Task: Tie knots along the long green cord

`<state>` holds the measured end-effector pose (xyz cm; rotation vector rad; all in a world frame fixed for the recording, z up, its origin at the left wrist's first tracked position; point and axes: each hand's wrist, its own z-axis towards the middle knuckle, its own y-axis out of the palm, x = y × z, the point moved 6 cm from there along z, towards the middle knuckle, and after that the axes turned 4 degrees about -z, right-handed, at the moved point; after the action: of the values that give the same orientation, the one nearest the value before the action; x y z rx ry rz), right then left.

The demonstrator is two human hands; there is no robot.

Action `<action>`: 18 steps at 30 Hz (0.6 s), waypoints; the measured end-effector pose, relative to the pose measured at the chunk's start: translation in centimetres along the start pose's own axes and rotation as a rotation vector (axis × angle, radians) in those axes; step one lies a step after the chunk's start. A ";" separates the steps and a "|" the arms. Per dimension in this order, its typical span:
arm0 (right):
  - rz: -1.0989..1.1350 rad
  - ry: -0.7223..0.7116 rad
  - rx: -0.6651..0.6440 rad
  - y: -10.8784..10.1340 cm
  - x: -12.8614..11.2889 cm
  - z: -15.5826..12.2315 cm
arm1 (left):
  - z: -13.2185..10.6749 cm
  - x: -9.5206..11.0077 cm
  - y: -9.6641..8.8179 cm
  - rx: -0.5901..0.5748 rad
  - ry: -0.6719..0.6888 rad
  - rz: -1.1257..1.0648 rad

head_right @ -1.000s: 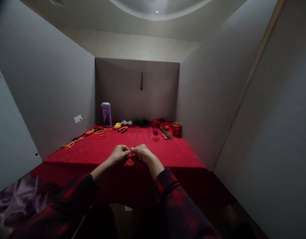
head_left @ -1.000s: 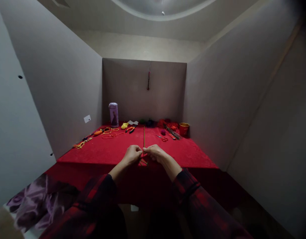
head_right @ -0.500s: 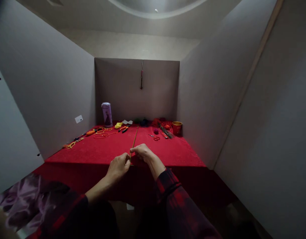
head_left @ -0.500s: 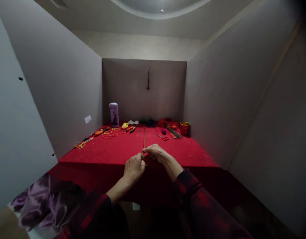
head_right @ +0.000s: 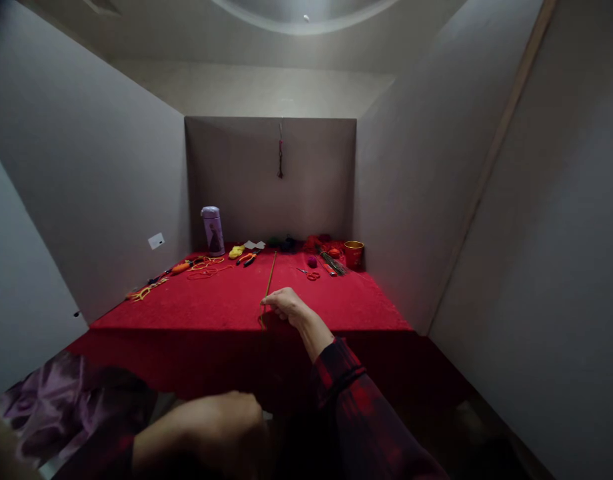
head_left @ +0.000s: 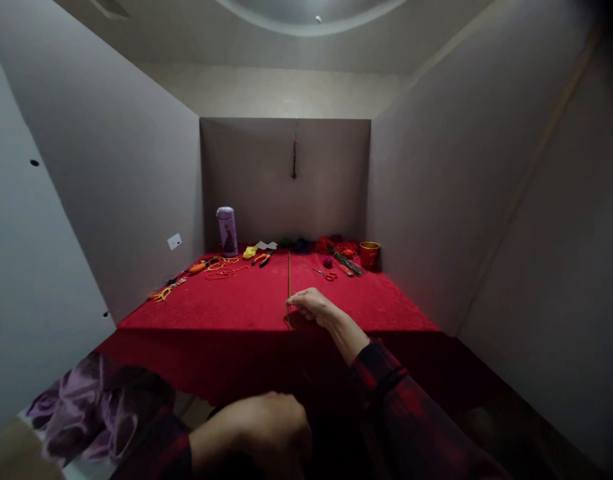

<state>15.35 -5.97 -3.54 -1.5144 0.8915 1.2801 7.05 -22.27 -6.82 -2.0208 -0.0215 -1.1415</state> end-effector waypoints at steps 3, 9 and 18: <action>0.001 -0.013 -0.010 0.1 -0.2 -0.2 | 0.6 -0.2 -7.0 0.465 0.012 -0.366; -0.019 -0.042 -0.001 0.1 -0.2 -0.4 | 4.6 -2.3 -14.2 0.715 -0.006 -0.591; -0.067 -0.052 0.015 -0.2 -0.5 -0.7 | 6.8 -4.0 -15.1 0.585 -0.103 -0.562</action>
<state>15.64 -6.58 -3.03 -1.4809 0.8086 1.2559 3.87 -6.21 -2.08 -1.5670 -0.9168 -1.1779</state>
